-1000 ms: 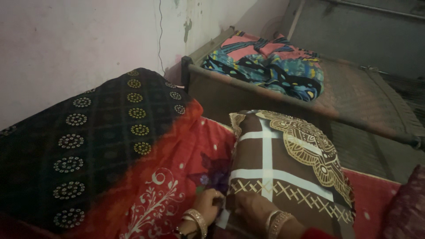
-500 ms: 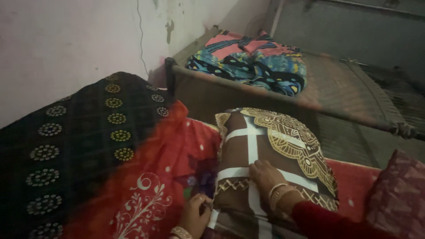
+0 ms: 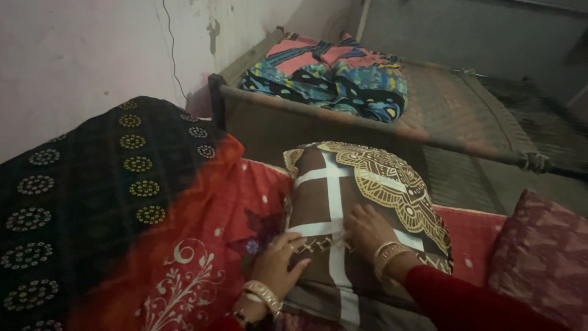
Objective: The person sits on a bed and repeatedly smooths, folds, and adjusts a patterned pillow on their lap. They turn the pillow over and press the fabric to flatten it, then place it on the bed next to another pillow.
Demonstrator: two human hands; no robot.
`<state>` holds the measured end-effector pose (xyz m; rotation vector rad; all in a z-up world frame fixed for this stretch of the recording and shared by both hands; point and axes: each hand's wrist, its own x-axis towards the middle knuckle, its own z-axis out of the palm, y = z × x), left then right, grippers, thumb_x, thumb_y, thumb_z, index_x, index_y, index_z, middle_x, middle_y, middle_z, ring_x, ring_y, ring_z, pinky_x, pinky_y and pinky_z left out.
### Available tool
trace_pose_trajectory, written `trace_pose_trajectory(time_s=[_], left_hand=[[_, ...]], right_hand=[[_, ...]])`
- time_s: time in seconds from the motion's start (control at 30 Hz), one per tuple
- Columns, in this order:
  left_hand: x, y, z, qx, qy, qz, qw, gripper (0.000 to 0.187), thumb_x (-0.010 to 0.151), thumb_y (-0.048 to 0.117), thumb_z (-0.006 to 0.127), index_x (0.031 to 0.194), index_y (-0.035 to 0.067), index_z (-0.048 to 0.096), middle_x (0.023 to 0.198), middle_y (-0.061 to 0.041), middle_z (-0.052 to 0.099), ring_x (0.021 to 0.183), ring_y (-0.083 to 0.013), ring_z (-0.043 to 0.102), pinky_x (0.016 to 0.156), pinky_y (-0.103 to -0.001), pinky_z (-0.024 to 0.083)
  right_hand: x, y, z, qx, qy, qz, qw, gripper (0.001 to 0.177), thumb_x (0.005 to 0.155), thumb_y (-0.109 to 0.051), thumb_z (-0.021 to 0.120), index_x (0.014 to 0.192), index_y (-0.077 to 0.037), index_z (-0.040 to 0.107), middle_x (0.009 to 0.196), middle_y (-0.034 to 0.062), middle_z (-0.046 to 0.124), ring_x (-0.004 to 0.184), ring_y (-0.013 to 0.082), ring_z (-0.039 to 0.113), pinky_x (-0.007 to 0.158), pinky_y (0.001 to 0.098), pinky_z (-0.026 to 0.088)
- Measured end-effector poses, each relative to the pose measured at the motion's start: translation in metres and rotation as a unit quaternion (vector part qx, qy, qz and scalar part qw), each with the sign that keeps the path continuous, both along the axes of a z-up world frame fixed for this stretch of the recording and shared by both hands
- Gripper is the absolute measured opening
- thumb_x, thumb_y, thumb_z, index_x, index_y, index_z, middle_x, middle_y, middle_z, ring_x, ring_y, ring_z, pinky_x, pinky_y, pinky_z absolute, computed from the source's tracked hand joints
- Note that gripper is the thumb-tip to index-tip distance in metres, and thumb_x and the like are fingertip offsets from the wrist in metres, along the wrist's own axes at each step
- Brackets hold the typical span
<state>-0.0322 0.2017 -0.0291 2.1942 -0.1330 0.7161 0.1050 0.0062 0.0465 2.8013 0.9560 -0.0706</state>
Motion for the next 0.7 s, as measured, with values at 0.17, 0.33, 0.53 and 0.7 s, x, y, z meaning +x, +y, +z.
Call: trace_pose_trajectory(time_s=[0.17,0.33,0.53,0.7], left_hand=[[0.015,-0.007,0.009,0.030,0.082,0.020,0.996,0.013,0.081,0.014,0.075,0.093,0.009,0.074,0.103,-0.007,0.069,0.103,-0.0304,0.063,0.090,-0.041,0.051],[0.021,-0.004,0.013,0.037,0.092,0.000,0.995,0.007,0.084,0.010,0.073,0.088,0.007,0.069,0.095,-0.010,0.070,0.096,-0.0311,0.064,0.090,-0.043,0.050],[0.019,-0.001,0.001,0.008,0.097,-0.057,0.994,0.007,0.084,0.007,0.071,0.090,0.008,0.067,0.096,-0.011,0.072,0.097,-0.0308,0.067,0.087,-0.043,0.052],[0.020,0.006,-0.011,-0.013,0.115,-0.131,0.985,0.006,0.086,0.010,0.070,0.090,0.007,0.068,0.091,-0.014,0.072,0.090,-0.0314,0.070,0.080,-0.042,0.055]], right_hand=[[0.012,-0.006,-0.021,0.006,-0.052,0.062,0.997,0.020,0.091,-0.018,0.065,0.109,-0.008,0.065,0.114,0.0084,0.061,0.110,0.0247,0.056,0.097,0.0372,0.051],[0.018,-0.011,-0.028,-0.054,-0.013,0.068,0.996,0.020,0.096,-0.020,0.061,0.111,-0.008,0.064,0.113,0.0084,0.060,0.106,0.0243,0.055,0.096,0.0380,0.049],[0.018,-0.028,-0.034,-0.105,0.037,0.134,0.985,0.015,0.101,-0.020,0.057,0.107,-0.011,0.067,0.120,0.0092,0.061,0.115,0.0236,0.055,0.108,0.0417,0.041],[0.021,-0.039,-0.044,-0.185,0.014,0.193,0.963,0.029,0.095,-0.022,0.059,0.120,-0.006,0.063,0.129,0.0123,0.058,0.121,0.0265,0.052,0.110,0.0430,0.037]])
